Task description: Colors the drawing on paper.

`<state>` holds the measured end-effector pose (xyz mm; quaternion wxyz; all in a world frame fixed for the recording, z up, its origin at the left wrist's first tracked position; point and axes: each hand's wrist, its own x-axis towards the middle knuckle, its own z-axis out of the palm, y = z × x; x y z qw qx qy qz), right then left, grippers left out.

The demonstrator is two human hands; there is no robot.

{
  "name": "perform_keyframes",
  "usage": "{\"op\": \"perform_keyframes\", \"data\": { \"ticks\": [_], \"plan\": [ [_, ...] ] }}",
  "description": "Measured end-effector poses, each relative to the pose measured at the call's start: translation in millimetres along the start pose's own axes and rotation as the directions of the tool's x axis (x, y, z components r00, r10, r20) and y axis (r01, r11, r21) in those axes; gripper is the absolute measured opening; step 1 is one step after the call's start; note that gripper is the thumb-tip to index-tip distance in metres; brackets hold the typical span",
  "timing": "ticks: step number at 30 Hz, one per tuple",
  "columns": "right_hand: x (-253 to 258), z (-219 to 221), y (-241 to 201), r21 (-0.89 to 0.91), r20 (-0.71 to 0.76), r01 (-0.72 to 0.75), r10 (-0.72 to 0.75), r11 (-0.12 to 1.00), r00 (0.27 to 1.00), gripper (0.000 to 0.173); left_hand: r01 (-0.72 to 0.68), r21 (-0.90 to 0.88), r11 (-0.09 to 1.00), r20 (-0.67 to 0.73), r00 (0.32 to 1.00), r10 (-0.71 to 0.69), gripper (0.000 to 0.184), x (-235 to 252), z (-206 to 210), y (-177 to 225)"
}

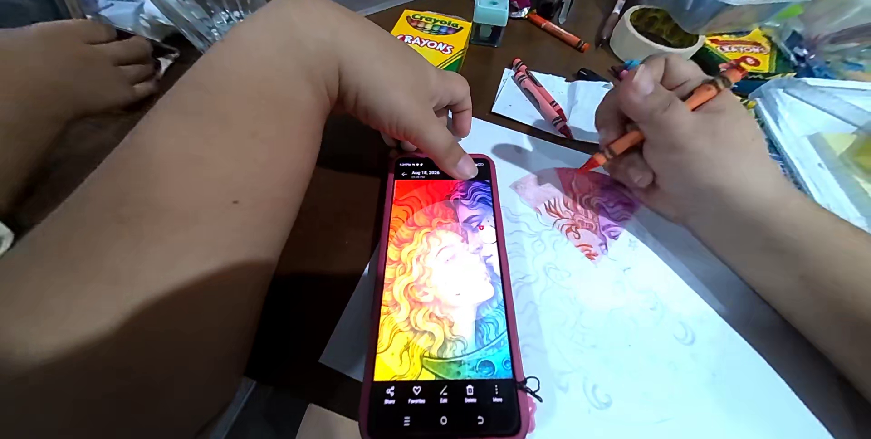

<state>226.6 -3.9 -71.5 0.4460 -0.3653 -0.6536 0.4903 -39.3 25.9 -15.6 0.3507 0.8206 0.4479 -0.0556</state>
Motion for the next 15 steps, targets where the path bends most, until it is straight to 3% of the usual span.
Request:
{"op": "perform_keyframes", "data": {
  "ticks": [4,11,15],
  "plan": [
    [2.4,-25.3,11.7,0.188,0.103,-0.044,0.025,0.981,0.994,0.02,0.028,0.006,1.0,0.004,1.0,-0.028,0.04,-1.5,-1.1,4.1],
    [7.6,-13.2,13.9,0.168,0.283,-0.032,-0.017,0.985,0.959,0.018,0.019,-0.009,1.0,0.012,1.0,-0.018,0.036,-0.3,-1.0,2.4],
    [6.8,-4.6,12.8,0.099,0.236,0.015,-0.038,0.995,0.971,0.028,-0.013,-0.007,1.0,0.003,1.0,0.013,0.035,0.6,-0.5,-1.6]
  ]
}}
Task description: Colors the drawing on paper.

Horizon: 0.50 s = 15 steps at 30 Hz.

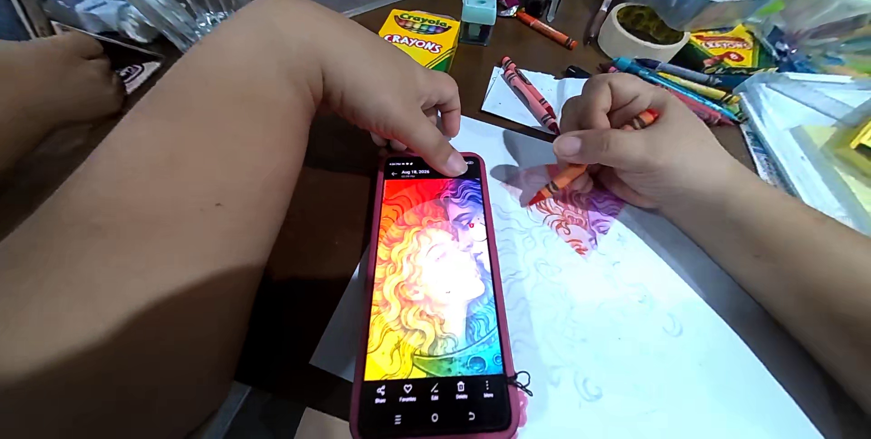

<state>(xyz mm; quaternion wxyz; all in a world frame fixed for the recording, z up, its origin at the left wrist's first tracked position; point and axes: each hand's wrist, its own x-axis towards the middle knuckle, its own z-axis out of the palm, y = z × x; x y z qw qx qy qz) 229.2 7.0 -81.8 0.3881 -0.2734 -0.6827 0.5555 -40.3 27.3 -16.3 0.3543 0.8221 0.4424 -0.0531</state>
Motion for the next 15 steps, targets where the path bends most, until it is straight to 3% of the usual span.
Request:
{"op": "perform_keyframes", "data": {
  "ticks": [15],
  "plan": [
    [-0.5,-1.7,3.7,-0.058,-0.009,0.039,-0.04,0.998,0.999,0.033,0.019,-0.011,1.0,0.004,1.0,-0.019,0.034,0.6,0.0,-0.6]
  ]
}}
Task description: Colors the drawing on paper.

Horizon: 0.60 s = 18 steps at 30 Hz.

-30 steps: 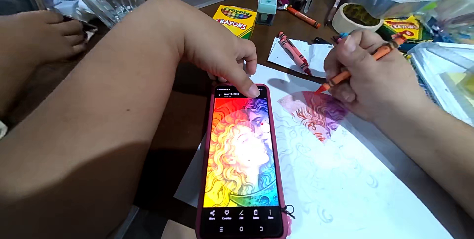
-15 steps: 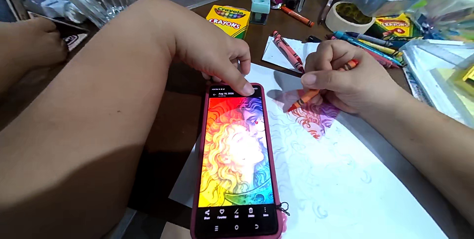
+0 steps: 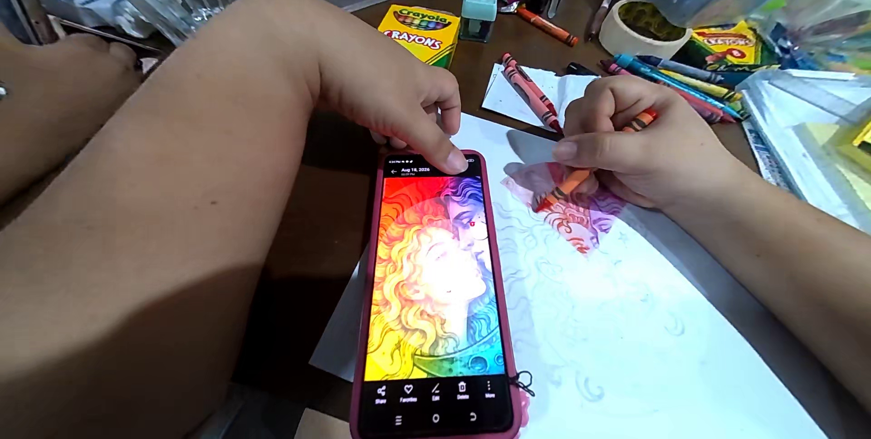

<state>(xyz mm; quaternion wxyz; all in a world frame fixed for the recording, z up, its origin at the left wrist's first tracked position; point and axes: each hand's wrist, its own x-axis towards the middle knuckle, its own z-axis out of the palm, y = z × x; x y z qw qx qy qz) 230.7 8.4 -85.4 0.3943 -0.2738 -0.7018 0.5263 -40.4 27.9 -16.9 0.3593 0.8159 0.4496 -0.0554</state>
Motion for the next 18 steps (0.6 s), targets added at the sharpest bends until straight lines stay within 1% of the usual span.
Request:
{"op": "perform_keyframes", "data": {
  "ticks": [18],
  "plan": [
    [-1.1,-0.5,-1.1,-0.03,0.01,-0.011,0.011,0.999,1.0,0.032,-0.041,0.003,0.999,0.002,0.999,0.041,0.032,1.4,-0.5,-3.7]
  ]
}}
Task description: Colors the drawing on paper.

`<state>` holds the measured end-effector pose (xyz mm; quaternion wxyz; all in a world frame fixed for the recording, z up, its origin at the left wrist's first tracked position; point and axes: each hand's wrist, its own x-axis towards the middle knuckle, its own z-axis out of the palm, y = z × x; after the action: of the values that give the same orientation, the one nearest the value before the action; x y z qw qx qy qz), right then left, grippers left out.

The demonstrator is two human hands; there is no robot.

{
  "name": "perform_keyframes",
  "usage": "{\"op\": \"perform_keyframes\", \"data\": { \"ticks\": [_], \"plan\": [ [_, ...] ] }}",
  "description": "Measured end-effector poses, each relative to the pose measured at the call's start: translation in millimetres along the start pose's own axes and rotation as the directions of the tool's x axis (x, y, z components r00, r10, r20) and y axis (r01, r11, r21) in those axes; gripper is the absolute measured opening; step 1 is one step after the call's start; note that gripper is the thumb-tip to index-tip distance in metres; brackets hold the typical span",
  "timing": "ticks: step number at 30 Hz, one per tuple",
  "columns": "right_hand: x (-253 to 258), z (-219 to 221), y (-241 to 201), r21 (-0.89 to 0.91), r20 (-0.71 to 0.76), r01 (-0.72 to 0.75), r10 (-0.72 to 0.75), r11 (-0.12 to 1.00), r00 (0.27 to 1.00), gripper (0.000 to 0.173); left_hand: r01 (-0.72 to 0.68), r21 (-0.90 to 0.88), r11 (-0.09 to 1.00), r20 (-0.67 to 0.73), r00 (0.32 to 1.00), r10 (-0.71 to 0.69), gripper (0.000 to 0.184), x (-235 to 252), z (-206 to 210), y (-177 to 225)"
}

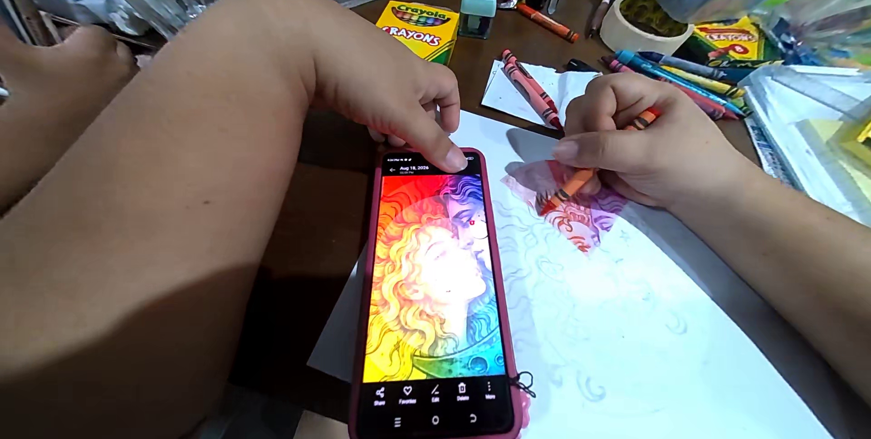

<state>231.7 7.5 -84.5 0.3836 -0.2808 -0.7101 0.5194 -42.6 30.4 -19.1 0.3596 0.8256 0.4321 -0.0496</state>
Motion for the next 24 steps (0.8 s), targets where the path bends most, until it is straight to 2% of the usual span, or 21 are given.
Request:
{"op": "perform_keyframes", "data": {
  "ticks": [24],
  "plan": [
    [0.4,1.3,-1.7,-0.027,-0.04,-0.023,0.022,0.999,0.999,0.032,0.034,0.005,0.999,-0.007,0.999,-0.034,0.033,-0.9,1.0,3.0]
  ]
}}
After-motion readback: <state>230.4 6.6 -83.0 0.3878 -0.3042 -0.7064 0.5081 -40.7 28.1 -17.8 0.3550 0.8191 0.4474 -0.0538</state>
